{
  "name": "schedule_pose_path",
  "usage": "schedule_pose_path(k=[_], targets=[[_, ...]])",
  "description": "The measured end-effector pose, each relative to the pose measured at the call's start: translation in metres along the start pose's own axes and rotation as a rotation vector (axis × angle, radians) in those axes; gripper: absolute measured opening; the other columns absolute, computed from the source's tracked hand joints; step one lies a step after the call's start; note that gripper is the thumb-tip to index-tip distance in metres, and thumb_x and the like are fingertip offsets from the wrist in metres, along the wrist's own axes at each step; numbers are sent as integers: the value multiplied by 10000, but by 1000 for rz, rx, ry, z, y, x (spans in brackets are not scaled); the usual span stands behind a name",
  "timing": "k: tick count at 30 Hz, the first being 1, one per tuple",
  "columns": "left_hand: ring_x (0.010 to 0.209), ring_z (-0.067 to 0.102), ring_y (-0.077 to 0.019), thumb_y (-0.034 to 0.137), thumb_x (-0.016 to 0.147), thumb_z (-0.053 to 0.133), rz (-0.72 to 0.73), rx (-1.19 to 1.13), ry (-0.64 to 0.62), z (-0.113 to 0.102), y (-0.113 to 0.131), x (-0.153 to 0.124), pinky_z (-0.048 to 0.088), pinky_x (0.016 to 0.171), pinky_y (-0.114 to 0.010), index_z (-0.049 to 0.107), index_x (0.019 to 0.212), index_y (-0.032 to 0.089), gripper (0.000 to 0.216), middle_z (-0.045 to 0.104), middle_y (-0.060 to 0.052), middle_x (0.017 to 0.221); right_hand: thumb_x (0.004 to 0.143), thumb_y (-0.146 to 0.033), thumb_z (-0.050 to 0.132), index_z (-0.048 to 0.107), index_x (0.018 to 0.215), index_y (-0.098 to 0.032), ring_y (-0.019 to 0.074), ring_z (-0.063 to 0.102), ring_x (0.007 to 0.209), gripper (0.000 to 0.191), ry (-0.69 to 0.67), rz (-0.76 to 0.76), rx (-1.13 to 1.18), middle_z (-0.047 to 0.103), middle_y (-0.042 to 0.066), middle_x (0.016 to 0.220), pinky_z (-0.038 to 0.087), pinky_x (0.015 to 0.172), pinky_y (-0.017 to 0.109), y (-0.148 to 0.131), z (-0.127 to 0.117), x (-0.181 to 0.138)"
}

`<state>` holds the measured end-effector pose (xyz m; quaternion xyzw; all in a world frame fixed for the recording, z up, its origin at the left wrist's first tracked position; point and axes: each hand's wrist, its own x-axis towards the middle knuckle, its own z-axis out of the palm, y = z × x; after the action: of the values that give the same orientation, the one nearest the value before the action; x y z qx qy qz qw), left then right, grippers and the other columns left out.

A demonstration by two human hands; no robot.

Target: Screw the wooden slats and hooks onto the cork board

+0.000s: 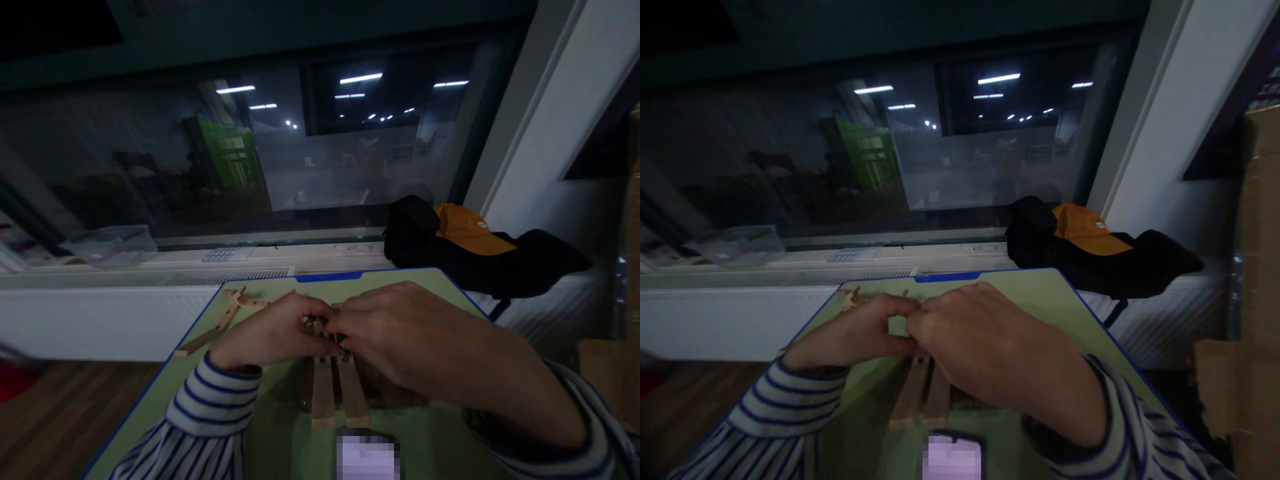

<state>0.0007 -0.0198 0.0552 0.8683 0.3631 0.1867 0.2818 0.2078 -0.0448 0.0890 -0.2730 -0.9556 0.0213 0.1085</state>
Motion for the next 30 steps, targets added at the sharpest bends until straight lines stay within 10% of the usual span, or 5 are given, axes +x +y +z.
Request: schedule_pose_path(k=[4, 10, 18, 30], targets=[[870, 657, -157, 232, 788, 669, -37, -69, -138, -11, -2, 1, 485, 802, -243, 698, 996, 206, 211, 726, 13, 935, 920, -255, 477, 604, 908, -231, 163, 614, 799, 130, -38, 2, 4, 667, -25, 897, 441, 725, 313, 9, 4, -5], [861, 661, -144, 267, 826, 629, -128, 13, 12, -25, -6, -10, 477, 786, -219, 711, 949, 200, 163, 734, 11, 926, 901, -212, 498, 585, 976, -283, 128, 621, 795, 136, -12, 26, 26, 667, -76, 952, 404, 693, 281, 11, 1, -8], [779, 646, -146, 274, 800, 664, -52, -59, -192, -4, -2, -1, 455, 674, -211, 687, 937, 197, 159, 717, 24, 861, 839, -156, 592, 579, 982, -298, 74, 593, 699, 201, 25, -4, 43, 640, -114, 862, 360, 634, 232, 4, 10, -3], [744, 645, -145, 294, 813, 630, -97, 5, -81, -4, -19, 2, 471, 677, -229, 707, 901, 218, 140, 721, 24, 820, 888, -210, 538, 577, 1028, -289, 112, 601, 697, 165, 1, 34, -4, 645, -77, 837, 368, 609, 269, 12, 6, -1]])
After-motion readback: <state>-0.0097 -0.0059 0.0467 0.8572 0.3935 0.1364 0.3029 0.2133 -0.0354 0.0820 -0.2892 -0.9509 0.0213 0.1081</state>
